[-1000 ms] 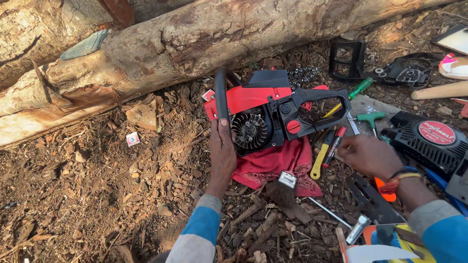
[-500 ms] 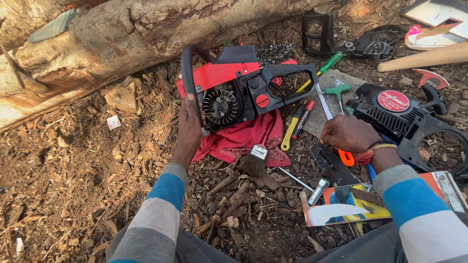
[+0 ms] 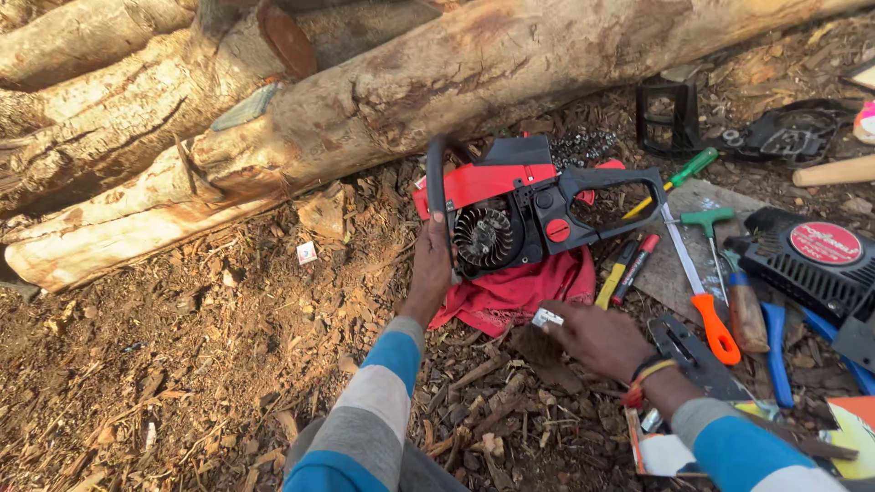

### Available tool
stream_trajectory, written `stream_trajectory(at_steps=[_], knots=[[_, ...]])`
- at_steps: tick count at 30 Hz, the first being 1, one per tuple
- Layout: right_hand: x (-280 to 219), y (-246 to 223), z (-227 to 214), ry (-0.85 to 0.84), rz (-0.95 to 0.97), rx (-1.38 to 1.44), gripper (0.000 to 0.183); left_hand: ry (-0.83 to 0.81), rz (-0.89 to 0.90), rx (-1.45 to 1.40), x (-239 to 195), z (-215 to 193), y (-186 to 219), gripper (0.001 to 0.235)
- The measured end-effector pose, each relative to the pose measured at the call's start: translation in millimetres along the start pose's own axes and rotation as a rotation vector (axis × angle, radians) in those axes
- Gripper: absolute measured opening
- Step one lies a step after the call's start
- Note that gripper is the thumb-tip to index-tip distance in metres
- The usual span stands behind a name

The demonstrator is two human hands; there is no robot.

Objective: The person sits on the ground and uses a wrench to loosen and remove bolts from the side cover of a red chainsaw. They then use a screwdriver to remove additional screws and detach the cover, exposing the internal engine components.

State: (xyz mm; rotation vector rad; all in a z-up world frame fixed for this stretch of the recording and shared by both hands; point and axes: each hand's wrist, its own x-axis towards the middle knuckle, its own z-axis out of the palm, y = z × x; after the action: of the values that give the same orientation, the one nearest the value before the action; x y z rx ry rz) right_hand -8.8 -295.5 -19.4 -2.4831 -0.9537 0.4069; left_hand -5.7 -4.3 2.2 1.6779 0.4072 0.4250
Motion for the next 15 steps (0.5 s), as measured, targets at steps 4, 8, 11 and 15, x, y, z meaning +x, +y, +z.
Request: stream_trajectory(at_steps=[4,8,11,15], knots=[[7.2,-35.8,13.3,-0.048,0.084,-0.108,0.052,-0.033,0.004,-0.043,-6.9,-1.6,0.7,0.053],[15.1,-32.9,21.9,-0.019,0.16,-0.016,0.049,-0.046,-0.032,-0.111,-7.8,-1.7,1.4,0.053],[23.9,-11.3,26.9,0.05,0.208,0.008,0.043,-0.063,-0.076,-0.164,-12.5,-3.1,6.2,0.052],[42.1,32.4,21.4,-0.102,0.327,0.166,0.029,-0.075,-0.081,-0.211,-13.0,-1.4,8.0,0.054]])
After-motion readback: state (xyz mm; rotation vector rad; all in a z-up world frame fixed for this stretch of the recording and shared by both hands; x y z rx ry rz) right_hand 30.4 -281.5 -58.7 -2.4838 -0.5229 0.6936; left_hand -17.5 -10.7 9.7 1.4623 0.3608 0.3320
